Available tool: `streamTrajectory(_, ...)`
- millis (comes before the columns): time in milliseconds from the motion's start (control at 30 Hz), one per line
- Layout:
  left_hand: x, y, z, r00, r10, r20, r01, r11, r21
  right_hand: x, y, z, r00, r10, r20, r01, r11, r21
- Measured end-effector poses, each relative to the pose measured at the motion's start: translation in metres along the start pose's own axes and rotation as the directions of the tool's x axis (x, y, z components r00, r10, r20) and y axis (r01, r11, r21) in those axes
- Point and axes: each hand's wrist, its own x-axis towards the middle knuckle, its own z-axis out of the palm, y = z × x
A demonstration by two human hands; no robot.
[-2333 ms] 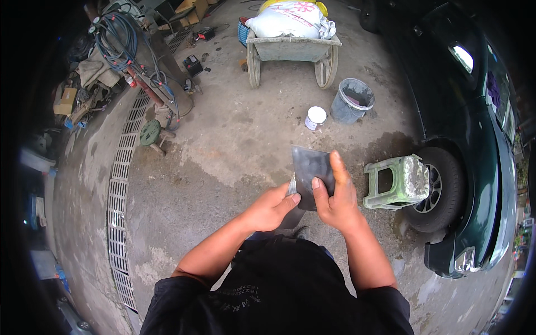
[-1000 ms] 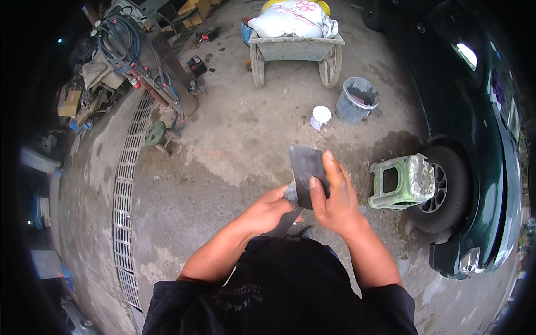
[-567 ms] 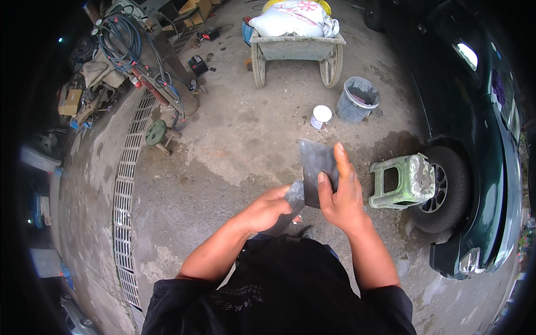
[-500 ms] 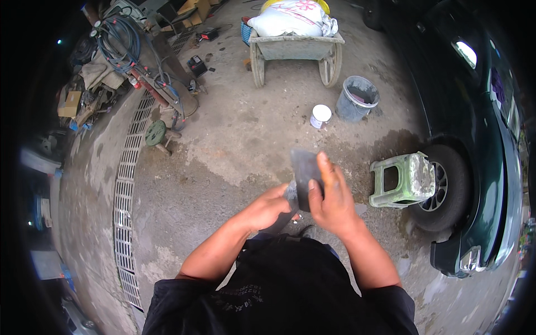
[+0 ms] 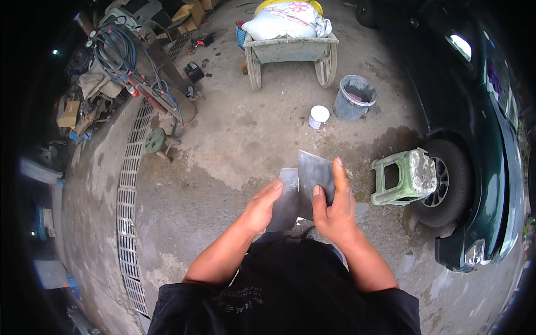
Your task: The person applies a yellow body filler to the hood of a dark-colored car using two metal spreaders. They spread the filler across the hood surface, then walk away from the car while holding the spreaders.
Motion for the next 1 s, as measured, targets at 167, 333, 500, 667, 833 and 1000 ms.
streamTrajectory(167,0.004,-0.023,-0.006,0.970,0.231,-0.079,-0.198,0.933,0.301,-0.010,-0.012,0.013,1.000,0.020,-0.014,-0.021,1.000,-0.019)
streamTrajectory(333,0.004,-0.016,0.008,0.923,0.384,-0.029,-0.333,0.834,0.440,0.004,-0.016,0.014,1.000,0.001,-0.019,0.000,0.999,0.044)
streamTrajectory(500,0.004,-0.013,0.011,0.908,0.419,-0.024,-0.359,0.804,0.475,0.015,-0.013,0.016,0.995,-0.078,-0.067,0.082,0.995,0.057)
streamTrajectory(667,0.002,-0.007,0.013,0.897,0.442,-0.003,-0.378,0.770,0.515,0.022,-0.012,0.021,0.989,-0.086,-0.122,0.098,0.991,0.097)
streamTrajectory(833,0.000,-0.010,0.014,0.909,0.417,-0.002,-0.372,0.813,0.447,0.022,-0.016,0.020,0.991,0.103,-0.085,-0.090,0.985,0.147)
streamTrajectory(1000,-0.002,-0.006,0.020,0.924,0.381,0.009,-0.365,0.878,0.311,0.021,-0.018,0.011,0.989,0.076,-0.126,-0.061,0.991,0.121)
